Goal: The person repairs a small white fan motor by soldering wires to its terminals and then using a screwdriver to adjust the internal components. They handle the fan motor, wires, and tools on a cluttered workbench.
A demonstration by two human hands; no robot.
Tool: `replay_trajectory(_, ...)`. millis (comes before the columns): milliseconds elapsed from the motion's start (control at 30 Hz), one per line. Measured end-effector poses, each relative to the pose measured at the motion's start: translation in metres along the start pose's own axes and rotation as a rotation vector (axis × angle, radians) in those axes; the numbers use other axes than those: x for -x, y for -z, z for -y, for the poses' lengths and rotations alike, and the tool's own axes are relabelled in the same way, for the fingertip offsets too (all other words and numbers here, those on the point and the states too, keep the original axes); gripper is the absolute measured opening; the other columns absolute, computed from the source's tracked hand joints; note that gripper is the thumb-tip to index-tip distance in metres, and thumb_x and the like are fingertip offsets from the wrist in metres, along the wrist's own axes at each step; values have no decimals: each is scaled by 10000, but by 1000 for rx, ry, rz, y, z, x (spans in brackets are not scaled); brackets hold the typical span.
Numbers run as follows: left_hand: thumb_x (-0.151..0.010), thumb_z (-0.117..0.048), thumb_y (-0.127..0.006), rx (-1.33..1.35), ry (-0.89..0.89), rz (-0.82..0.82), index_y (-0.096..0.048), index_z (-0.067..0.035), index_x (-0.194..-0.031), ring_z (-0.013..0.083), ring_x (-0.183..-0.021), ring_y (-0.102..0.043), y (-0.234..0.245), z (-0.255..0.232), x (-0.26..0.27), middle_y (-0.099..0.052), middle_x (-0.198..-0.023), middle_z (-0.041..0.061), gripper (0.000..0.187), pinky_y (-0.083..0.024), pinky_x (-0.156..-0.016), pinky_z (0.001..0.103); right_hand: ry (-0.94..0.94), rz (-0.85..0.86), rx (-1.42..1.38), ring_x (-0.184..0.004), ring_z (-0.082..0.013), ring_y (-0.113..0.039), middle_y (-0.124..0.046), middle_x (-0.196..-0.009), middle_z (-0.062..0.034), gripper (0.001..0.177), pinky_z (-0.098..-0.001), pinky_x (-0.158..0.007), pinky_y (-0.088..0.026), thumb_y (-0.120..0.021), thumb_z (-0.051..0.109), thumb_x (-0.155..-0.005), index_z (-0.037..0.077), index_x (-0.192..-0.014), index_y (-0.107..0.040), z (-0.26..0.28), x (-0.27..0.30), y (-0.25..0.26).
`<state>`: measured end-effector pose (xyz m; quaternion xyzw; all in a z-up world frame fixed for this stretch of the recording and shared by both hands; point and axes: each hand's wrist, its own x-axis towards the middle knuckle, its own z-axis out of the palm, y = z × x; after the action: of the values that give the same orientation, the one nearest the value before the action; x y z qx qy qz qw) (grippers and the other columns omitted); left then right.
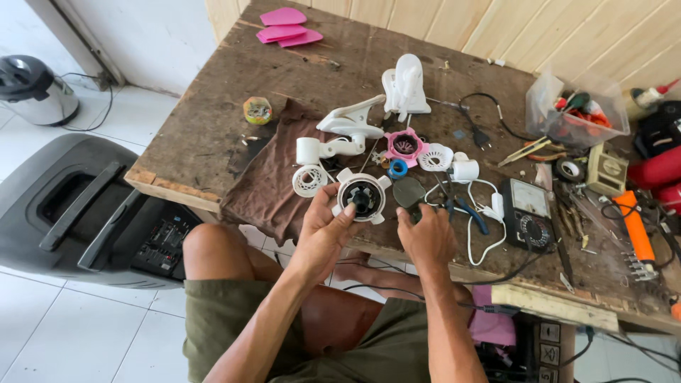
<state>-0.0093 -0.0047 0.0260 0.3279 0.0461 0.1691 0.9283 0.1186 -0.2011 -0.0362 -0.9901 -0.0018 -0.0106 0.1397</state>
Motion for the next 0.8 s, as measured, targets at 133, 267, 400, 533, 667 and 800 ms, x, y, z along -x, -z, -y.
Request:
replay_trajectory(133,-1075,-28,-673,-16,-12,7,-520,23,-1489,249,-1150,-743,-8,-8,3,-720,-1287,151,444,-692,-1001,481,-18,-63,-26,-1125,-445,-769,-696,-1272,-145,628,-631,-951,-623,-746,650,-943,179,-1359,-755,14,4,11)
replay_trajectory(267,-1072,-31,-684,2,-39,-26,-530,21,-1461,261,-1135,-750,3,-4,0,-716,-1279,156,421,-697,-990,501,-83,45,4,-1170,-462,-768,-701,-1346,-133,565,-644,-989,-605,-717,520,-955,232,-1442,-704,-1,-13,0)
replay_trajectory(400,-1074,-28,-685,17,-58,-50,-524,27,-1461,274,-1131,-744,3,-6,2,-714,-1275,170,423,-689,-1008,537,-51,101,-11,-1187,-493,-766,-728,-1315,-189,562,-645,-1001,-603,-670,421,-985,170,-1488,-672,-2,4,16)
replay_trajectory(533,-1068,-24,-697,10,-70,-39,-512,28,-1470,264,-1132,-735,-7,-9,4,-693,-1283,159,446,-689,-1008,537,-86,111,-56,-1190,-553,-753,-760,-1268,-285,586,-663,-1005,-594,-631,323,-980,161,-1542,-626,-3,12,23)
replay_trajectory(667,-1057,-15,-709,7,-82,-22,-509,21,-1476,264,-1145,-739,-10,-11,5,-688,-1293,149,466,-689,-1016,515,-92,60,-141,-1167,-605,-742,-760,-1202,-380,633,-687,-1001,-581,-624,199,-956,115,-1580,-567,1,25,35)
replay_trajectory(800,-1065,-11,-694,26,-64,-30,-502,1,-1470,239,-1133,-723,-12,-13,10,-668,-1285,127,448,-693,-1012,493,-99,-21,-195,-1119,-586,-764,-768,-1164,-375,619,-672,-967,-607,-636,146,-946,67,-1553,-550,4,42,36)
